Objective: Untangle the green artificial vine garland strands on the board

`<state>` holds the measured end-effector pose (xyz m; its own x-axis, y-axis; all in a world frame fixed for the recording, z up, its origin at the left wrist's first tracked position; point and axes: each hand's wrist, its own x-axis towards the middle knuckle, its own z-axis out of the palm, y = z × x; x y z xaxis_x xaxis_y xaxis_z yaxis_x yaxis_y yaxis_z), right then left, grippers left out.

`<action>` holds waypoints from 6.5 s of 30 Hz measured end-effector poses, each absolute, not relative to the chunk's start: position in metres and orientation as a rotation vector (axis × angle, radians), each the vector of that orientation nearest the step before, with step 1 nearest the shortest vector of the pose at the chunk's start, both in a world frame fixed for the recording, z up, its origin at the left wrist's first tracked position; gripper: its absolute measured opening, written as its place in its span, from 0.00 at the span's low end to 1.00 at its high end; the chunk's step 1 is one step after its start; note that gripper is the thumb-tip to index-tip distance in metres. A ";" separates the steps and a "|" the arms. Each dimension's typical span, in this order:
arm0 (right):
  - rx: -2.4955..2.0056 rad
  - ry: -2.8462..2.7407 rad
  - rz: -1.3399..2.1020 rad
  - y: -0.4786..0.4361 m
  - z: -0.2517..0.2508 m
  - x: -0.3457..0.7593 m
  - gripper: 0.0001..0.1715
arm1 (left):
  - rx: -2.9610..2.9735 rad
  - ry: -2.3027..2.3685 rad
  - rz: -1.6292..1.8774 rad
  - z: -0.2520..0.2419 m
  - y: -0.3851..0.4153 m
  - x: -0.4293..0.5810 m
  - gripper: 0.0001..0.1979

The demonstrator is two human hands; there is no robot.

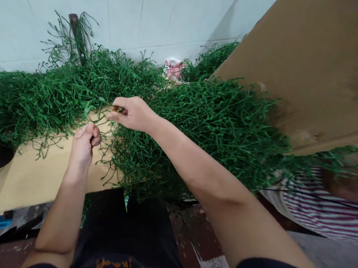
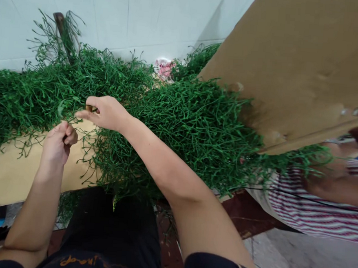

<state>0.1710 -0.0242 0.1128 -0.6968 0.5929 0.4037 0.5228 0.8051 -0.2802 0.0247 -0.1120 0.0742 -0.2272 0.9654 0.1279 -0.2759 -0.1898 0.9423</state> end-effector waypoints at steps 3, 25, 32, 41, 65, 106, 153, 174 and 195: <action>-0.875 -2.574 0.191 -0.030 0.110 0.177 0.21 | 1.022 1.094 1.582 0.073 -0.108 0.021 0.19; -1.107 -2.663 -0.401 0.017 0.113 0.142 0.25 | 0.983 1.093 1.444 0.076 -0.124 0.057 0.20; -1.080 -2.668 -0.371 0.020 0.108 0.133 0.25 | 0.900 1.068 1.415 0.076 -0.128 0.057 0.20; -1.058 -2.677 -0.356 0.023 0.099 0.130 0.25 | 0.833 1.051 1.392 0.071 -0.131 0.058 0.18; -1.219 -2.635 -0.246 0.041 0.101 0.147 0.21 | 1.021 1.083 1.355 0.066 -0.143 0.044 0.22; -0.959 -1.963 0.639 0.009 0.135 0.215 0.16 | 0.842 0.742 1.420 0.097 -0.123 0.011 0.24; -0.971 -1.504 1.525 -0.038 0.122 0.191 0.16 | 1.358 1.264 1.452 0.063 -0.087 0.040 0.15; -1.239 -1.760 0.331 -0.005 0.093 0.215 0.12 | 1.276 1.313 1.472 0.053 -0.101 0.038 0.12; -1.054 -1.821 0.891 -0.031 0.096 0.196 0.22 | 1.640 1.595 1.263 0.042 -0.086 0.032 0.08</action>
